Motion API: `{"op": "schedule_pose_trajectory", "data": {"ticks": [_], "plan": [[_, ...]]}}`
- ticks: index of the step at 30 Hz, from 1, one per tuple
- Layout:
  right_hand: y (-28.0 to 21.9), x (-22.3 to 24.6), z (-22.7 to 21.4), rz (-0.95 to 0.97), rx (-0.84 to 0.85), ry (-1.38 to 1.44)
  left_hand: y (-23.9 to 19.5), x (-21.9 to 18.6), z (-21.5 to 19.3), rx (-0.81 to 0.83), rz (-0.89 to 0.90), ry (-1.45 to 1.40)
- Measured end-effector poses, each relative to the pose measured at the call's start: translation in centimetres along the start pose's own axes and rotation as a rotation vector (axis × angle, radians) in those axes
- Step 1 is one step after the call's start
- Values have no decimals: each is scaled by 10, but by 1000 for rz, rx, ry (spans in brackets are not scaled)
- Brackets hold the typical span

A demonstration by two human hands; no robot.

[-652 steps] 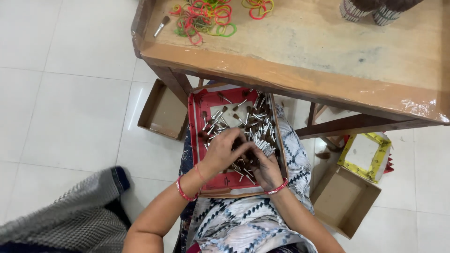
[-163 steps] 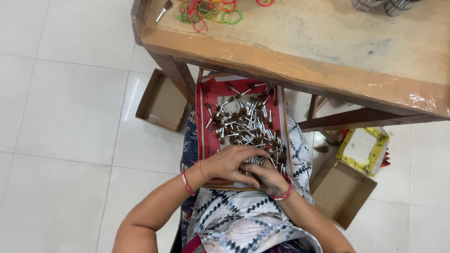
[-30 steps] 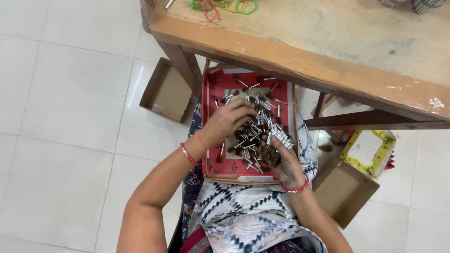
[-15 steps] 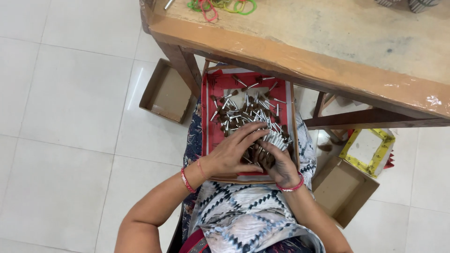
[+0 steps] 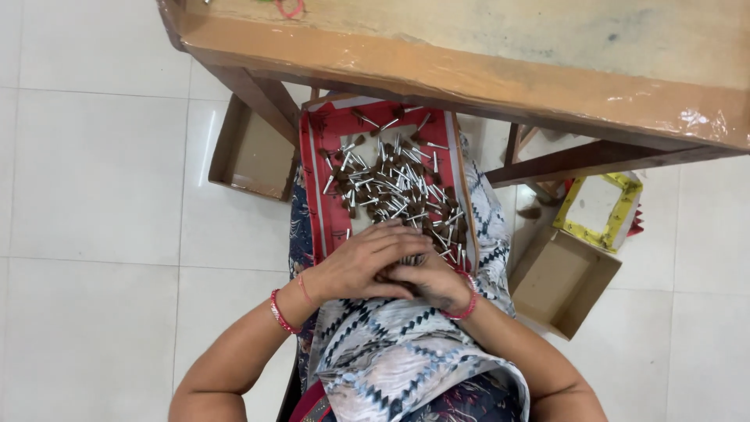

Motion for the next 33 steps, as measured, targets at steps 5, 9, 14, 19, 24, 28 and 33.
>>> {"op": "schedule_pose_trajectory", "data": {"ticks": [5, 9, 14, 19, 24, 28, 33], "plan": [[-42, 107, -1, -245, -231, -116, 0, 40, 12, -136, -144, 113], [-77, 151, -23, -419, -402, -98, 40, 50, 53, 98, -21, 341], [-90, 158, -25, -479, -504, -4, 76, 54, 78, 295, 128, 461], [-82, 142, -36, -456, -474, 45, 70, 78, 90, 396, 152, 559], [-68, 125, -35, -355, -484, 101, 52, 67, 34, 179, 35, 342], [-43, 90, -35, -264, -431, 107, 29, 32, 9, 13, 99, 319], [-16, 72, -8, -109, -363, 258, 17, -3, -4, -74, 307, 526]]}}
Point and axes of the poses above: each hand's wrist, its own y-axis towards the middle knuckle, its own z-axis out of the palm, x = y × z, the point moved 4 cm from there along y, towards the middle knuckle, and after that the axes turned 3 degrees about x, right-handed, at the moved point
